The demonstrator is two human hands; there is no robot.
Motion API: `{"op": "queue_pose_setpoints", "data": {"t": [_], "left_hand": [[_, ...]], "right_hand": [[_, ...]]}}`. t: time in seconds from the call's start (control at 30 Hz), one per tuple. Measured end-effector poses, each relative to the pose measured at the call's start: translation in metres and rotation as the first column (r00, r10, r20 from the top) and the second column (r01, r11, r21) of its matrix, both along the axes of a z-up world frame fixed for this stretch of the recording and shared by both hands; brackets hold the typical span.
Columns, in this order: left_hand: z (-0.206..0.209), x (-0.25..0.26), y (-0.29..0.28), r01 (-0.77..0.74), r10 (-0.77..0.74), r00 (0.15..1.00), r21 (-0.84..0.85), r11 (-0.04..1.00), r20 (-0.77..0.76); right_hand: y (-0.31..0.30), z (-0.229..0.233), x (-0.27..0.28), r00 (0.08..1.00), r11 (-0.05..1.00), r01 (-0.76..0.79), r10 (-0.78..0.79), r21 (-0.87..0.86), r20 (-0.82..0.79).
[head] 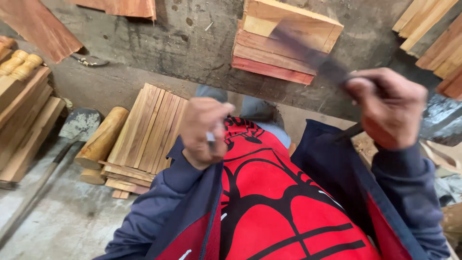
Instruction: The person measures and marks small wooden planks using a metal square ruler and a pen. They handle the wood pieces, align the ruler, and draw lines on the surfaces before stacking the marked planks on the workbench.
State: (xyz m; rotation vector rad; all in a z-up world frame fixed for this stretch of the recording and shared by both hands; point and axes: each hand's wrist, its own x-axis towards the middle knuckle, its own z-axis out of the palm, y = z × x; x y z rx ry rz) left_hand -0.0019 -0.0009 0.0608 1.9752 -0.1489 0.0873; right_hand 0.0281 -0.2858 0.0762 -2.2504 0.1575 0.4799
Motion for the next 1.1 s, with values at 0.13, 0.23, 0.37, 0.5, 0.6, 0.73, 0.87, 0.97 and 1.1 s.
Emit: {"op": "queue_pose_setpoints", "data": {"t": [0.13,0.23,0.37,0.5,0.6,0.73,0.87,0.97,1.1], "left_hand": [[0.009,0.003,-0.035,0.352,-0.354,0.935,0.1,0.931,0.006],[0.008,0.0,-0.059,0.505,-0.528,0.849,0.29,0.813,0.002],[0.002,-0.012,-0.054,0.201,-0.278,0.932,0.305,0.931,0.233],[0.029,-0.014,-0.061,-0.317,0.318,0.944,0.03,0.948,-0.09],[0.041,-0.014,-0.072,-0.542,0.421,0.786,-0.175,0.822,-0.452],[0.019,-0.03,-0.076,-0.5,0.406,0.848,-0.262,0.826,-0.34],[0.004,-0.036,-0.08,-0.562,0.357,0.772,-0.304,0.769,-0.525],[0.007,-0.026,-0.092,-0.734,0.23,0.613,-0.438,0.519,-0.756],[-0.032,-0.037,-0.102,-0.871,0.044,0.374,-0.335,0.36,-0.926]], "right_hand": [[0.011,0.035,0.02,0.97,0.957,0.237,-0.224,0.169,-0.089],[0.028,0.042,0.036,0.954,0.926,0.298,-0.281,0.232,-0.102],[0.04,0.046,0.039,0.853,0.702,0.521,-0.403,0.486,-0.331],[0.069,0.065,0.014,0.919,0.979,-0.106,0.029,0.176,0.393],[0.11,0.082,-0.009,0.785,0.943,-0.327,0.31,-0.066,0.536],[0.134,0.051,-0.02,0.812,0.944,-0.324,0.248,0.056,0.528],[0.145,0.044,-0.032,0.826,0.917,-0.24,0.02,0.319,0.564],[0.13,0.049,-0.022,0.752,0.77,-0.077,-0.372,0.634,0.544],[0.078,0.025,-0.016,0.755,0.957,-0.05,-0.151,0.285,0.639]]}}
